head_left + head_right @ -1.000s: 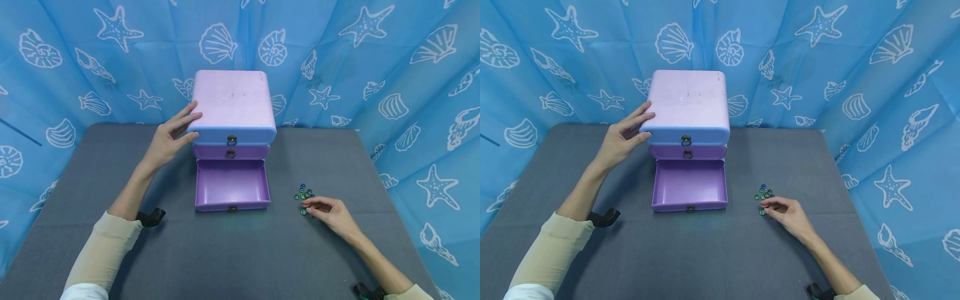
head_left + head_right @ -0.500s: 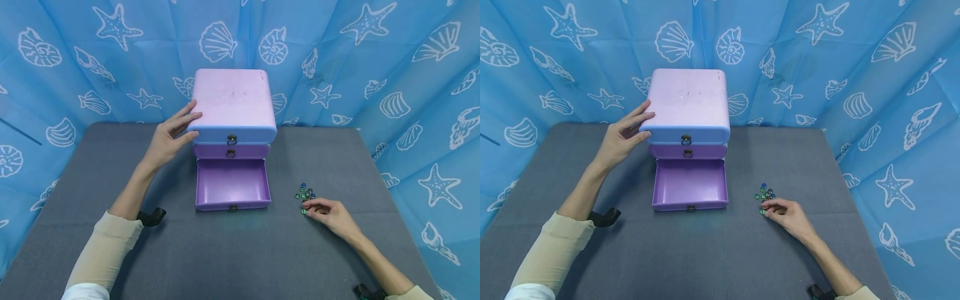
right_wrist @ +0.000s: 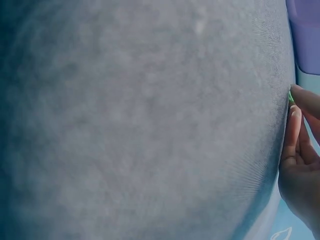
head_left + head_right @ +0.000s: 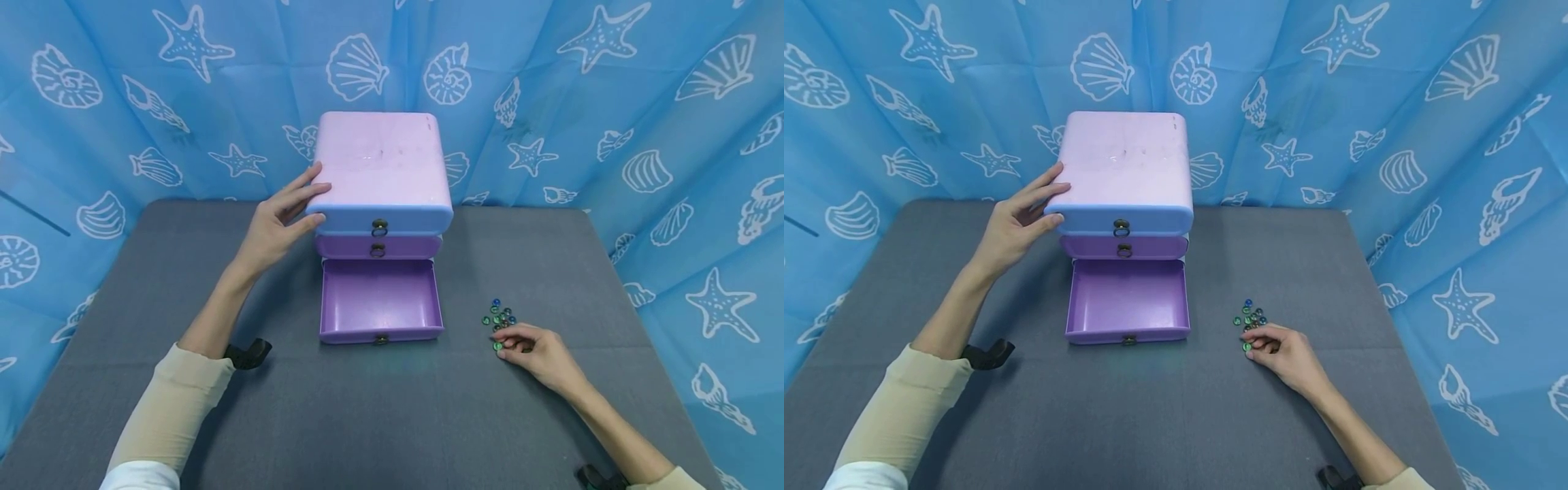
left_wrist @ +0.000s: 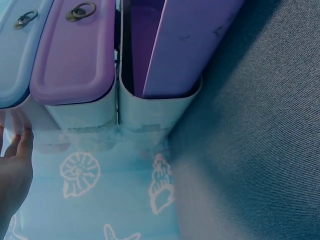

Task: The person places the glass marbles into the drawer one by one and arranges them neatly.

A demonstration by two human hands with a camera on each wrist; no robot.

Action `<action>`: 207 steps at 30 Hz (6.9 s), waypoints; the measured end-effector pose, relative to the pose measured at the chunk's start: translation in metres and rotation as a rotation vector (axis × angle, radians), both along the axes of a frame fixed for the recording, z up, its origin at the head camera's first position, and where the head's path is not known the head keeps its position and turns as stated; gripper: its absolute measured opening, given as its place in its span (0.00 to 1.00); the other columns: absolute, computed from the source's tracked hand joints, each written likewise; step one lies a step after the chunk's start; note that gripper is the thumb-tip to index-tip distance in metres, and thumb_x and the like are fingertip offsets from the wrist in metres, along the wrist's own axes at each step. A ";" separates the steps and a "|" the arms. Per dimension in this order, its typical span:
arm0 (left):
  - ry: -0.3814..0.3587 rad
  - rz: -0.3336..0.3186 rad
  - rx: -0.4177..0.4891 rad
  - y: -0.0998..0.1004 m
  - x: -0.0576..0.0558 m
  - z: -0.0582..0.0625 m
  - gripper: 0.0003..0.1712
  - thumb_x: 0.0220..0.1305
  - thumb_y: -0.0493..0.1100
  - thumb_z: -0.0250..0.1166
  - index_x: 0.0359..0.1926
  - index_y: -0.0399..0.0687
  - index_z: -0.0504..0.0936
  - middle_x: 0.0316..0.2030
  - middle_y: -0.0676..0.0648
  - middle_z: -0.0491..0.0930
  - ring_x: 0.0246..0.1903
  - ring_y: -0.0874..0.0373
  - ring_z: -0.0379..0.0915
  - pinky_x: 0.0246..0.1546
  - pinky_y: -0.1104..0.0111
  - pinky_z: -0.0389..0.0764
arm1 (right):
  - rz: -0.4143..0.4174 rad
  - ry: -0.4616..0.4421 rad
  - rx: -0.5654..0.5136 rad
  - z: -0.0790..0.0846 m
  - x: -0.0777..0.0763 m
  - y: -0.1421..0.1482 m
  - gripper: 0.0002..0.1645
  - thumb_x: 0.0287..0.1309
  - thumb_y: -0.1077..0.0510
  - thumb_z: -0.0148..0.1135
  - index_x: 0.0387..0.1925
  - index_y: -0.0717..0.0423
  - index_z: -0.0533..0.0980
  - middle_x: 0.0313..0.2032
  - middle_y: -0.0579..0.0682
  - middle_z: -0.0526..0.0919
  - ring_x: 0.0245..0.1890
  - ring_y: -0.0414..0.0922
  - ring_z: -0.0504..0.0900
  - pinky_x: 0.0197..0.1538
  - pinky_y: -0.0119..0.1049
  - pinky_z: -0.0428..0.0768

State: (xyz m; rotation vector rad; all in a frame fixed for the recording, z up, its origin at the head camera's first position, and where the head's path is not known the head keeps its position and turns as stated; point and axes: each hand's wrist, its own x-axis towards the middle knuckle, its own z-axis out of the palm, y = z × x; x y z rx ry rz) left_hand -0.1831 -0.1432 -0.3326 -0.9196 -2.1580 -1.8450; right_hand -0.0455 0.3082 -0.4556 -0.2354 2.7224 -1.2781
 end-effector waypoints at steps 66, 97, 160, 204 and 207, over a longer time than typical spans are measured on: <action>-0.002 0.006 0.001 0.001 0.000 -0.001 0.25 0.64 0.23 0.61 0.63 0.28 0.73 0.75 0.40 0.57 0.75 0.53 0.50 0.71 0.60 0.59 | 0.061 0.068 -0.258 0.033 -0.037 -0.050 0.12 0.62 0.61 0.67 0.45 0.64 0.84 0.38 0.53 0.88 0.35 0.41 0.85 0.37 0.32 0.83; 0.011 -0.009 0.040 0.002 0.000 -0.004 0.25 0.64 0.21 0.59 0.62 0.25 0.72 0.74 0.38 0.56 0.75 0.51 0.50 0.71 0.57 0.59 | 0.222 0.092 -0.482 0.029 -0.073 -0.134 0.12 0.60 0.68 0.66 0.46 0.68 0.82 0.38 0.57 0.87 0.34 0.46 0.83 0.36 0.37 0.82; 0.001 -0.002 0.045 0.003 -0.001 -0.006 0.25 0.64 0.22 0.60 0.63 0.26 0.72 0.74 0.38 0.56 0.75 0.53 0.50 0.72 0.57 0.58 | 0.179 -0.194 -0.195 0.022 -0.124 -0.202 0.14 0.59 0.54 0.71 0.46 0.54 0.87 0.28 0.47 0.89 0.31 0.43 0.87 0.34 0.37 0.84; -0.002 0.016 0.052 0.006 0.001 -0.006 0.27 0.64 0.21 0.59 0.64 0.26 0.70 0.74 0.39 0.56 0.75 0.53 0.50 0.72 0.59 0.58 | 0.116 -0.509 -0.399 0.018 -0.128 -0.209 0.14 0.62 0.69 0.64 0.49 0.70 0.81 0.33 0.62 0.88 0.27 0.44 0.88 0.37 0.37 0.86; -0.002 0.018 0.055 0.006 0.001 -0.006 0.27 0.64 0.21 0.59 0.64 0.26 0.70 0.74 0.39 0.56 0.75 0.53 0.50 0.72 0.59 0.58 | 0.119 -0.510 -0.401 0.020 -0.127 -0.208 0.14 0.61 0.68 0.66 0.48 0.70 0.82 0.33 0.61 0.88 0.28 0.44 0.88 0.38 0.38 0.86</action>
